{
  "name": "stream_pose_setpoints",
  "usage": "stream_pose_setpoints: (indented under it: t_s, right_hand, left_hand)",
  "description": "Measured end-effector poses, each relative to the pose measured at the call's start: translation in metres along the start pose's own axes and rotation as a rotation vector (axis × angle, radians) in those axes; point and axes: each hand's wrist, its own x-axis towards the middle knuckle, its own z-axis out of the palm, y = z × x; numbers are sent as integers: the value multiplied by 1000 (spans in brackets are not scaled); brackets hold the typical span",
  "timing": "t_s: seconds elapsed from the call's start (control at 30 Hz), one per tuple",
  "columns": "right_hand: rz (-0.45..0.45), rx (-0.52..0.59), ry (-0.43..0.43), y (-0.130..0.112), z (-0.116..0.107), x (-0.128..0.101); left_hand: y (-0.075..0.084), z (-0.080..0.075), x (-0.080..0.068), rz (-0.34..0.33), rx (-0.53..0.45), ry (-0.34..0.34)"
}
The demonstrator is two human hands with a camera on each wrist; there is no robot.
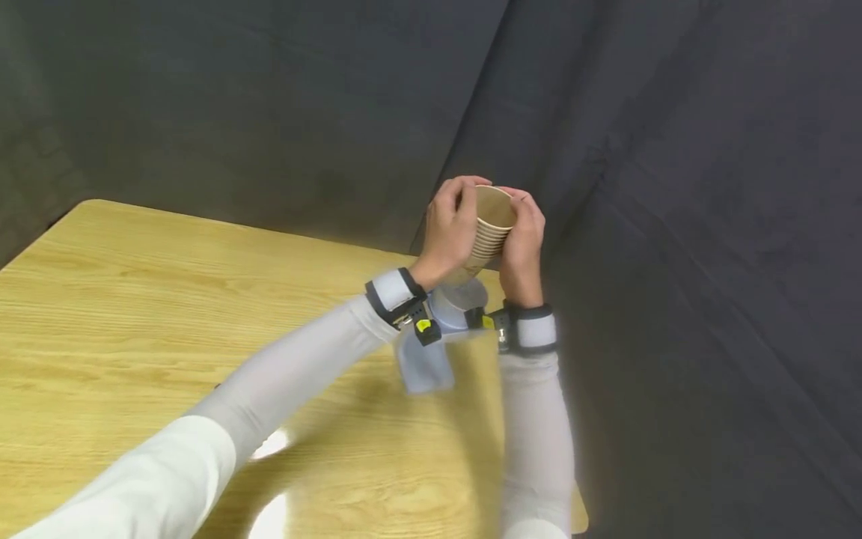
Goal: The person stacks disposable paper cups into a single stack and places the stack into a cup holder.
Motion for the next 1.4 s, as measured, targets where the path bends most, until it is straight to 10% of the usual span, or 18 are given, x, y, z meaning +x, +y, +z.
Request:
stream_pose_setpoints:
  t_s: [0.53, 0.8, 1.4]
  right_hand:
    - [102, -58, -6, 49, -38, -21]
    - [205, -103, -112, 69, -51, -35]
    - [355, -287, -280, 80, -76, -34]
  left_hand:
    - [-38, 12, -39, -160, 41, -95]
    - [-60, 5, -53, -131, 96, -152]
    - [-73, -16, -53, -222, 278, -340]
